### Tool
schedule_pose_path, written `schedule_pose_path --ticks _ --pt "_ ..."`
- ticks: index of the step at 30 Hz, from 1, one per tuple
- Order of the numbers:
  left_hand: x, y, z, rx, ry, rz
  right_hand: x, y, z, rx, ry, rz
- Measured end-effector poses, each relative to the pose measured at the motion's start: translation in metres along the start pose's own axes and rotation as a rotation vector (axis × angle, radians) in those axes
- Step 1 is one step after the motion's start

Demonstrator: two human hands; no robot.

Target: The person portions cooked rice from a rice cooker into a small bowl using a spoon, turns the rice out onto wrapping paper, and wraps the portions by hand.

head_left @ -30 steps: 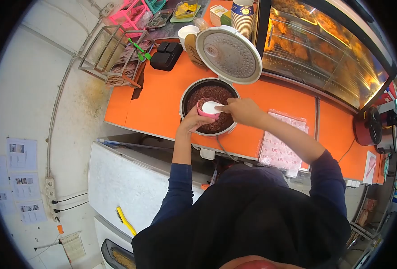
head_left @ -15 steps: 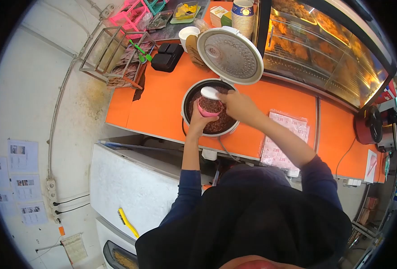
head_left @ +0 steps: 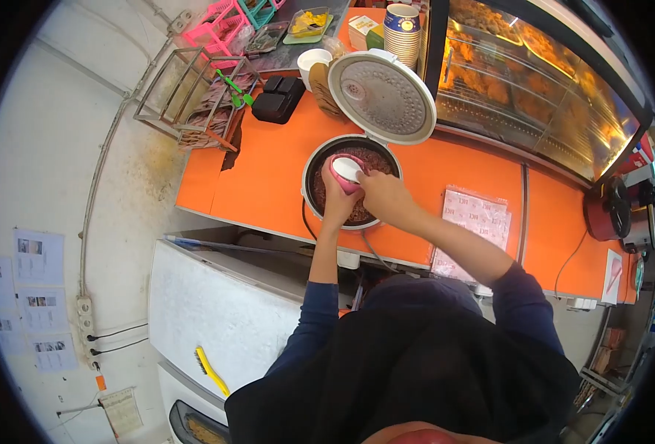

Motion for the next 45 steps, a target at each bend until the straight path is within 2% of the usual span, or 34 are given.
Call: schedule_pose_path --ticks 2,3,5,8,10,12,13,15,17,18,19,20,21,22,24,25,28,30,32,36,38,39,41,43,45 --pt "-0.003 0.001 -0.005 -0.041 -0.04 0.117 0.001 0.008 0.003 0.178 0.129 0.009" --pt "-0.01 0.004 -0.007 -0.092 -0.088 0.233 -0.002 0.006 0.003 0.179 0.123 0.013" --pt "-0.018 0.004 -0.006 -0.111 -0.069 0.22 -0.015 0.009 0.009 0.02 0.002 0.025" --pt "-0.012 0.008 -0.007 -0.166 -0.053 0.211 -0.003 -0.016 -0.004 -0.035 0.049 0.104" --pt "-0.005 0.014 -0.009 -0.233 -0.05 0.213 -0.011 -0.005 0.008 -0.009 0.098 0.111" --pt "-0.006 0.019 -0.007 -0.233 -0.044 0.152 -0.018 0.016 0.016 -0.019 0.05 0.192" --pt "-0.008 0.021 -0.006 -0.234 -0.057 0.163 -0.015 0.026 0.011 -0.036 -0.045 0.17" --pt "-0.004 0.017 -0.003 -0.202 -0.103 0.292 -0.004 -0.005 0.0 -0.027 -0.023 0.111" --pt "-0.019 0.016 -0.007 -0.204 -0.058 0.322 0.003 -0.023 -0.008 -0.001 -0.008 0.102" --pt "-0.019 0.02 -0.007 -0.178 -0.035 0.333 0.002 -0.015 -0.006 -0.006 -0.01 0.106" --pt "-0.017 0.024 -0.005 -0.174 -0.037 0.335 -0.002 -0.004 -0.002 0.085 -0.013 0.126" --pt "-0.009 0.024 -0.003 -0.069 0.02 0.159 -0.01 0.001 0.002 0.177 -0.014 0.147" --pt "-0.007 0.024 -0.002 0.033 0.08 -0.018 -0.012 0.014 0.005 0.097 0.089 0.157" --pt "-0.009 0.029 -0.002 0.026 0.082 -0.022 -0.014 0.015 0.005 0.103 0.093 0.152" --pt "-0.007 0.025 -0.002 0.22 0.252 -0.204 -0.002 0.03 0.001 0.007 0.344 0.087" --pt "-0.005 0.025 -0.003 0.266 0.315 -0.282 0.004 0.02 -0.008 0.03 0.417 -0.03" --pt "-0.015 0.026 -0.005 0.368 0.332 -0.439 0.006 0.017 -0.018 0.081 0.334 -0.079" --pt "-0.017 0.023 -0.01 0.366 0.38 -0.504 -0.006 0.018 -0.007 0.099 0.349 -0.095" --pt "-0.016 0.024 -0.013 0.342 0.441 -0.561 -0.015 0.02 0.003 0.179 0.384 0.033" --pt "-0.006 0.025 -0.014 0.396 0.337 -0.455 -0.005 0.014 -0.008 0.221 0.39 -0.106" --pt "0.009 0.019 -0.017 0.322 0.393 -0.472 -0.014 0.017 0.007 0.283 0.407 0.084" --pt "0.005 0.02 -0.015 0.241 0.322 -0.438 -0.012 0.015 0.01 0.268 0.407 0.087" --pt "0.004 0.022 -0.006 0.213 0.298 -0.38 -0.01 0.007 0.007 0.161 0.331 -0.037" --pt "0.001 0.028 -0.006 0.203 0.257 -0.286 0.002 0.0 -0.005 0.176 0.301 -0.035" --pt "0.017 0.027 -0.008 0.148 0.279 -0.351 -0.004 0.002 0.003 0.119 0.269 0.022"
Point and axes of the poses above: each hand's wrist, its own z-axis towards the middle knuckle, its own y-axis out of the back of the hand, x = y × z, the point moved 6 cm from there along z, towards the middle knuckle, and after that the axes turned 6 degrees about z, right-handed, at the moved point
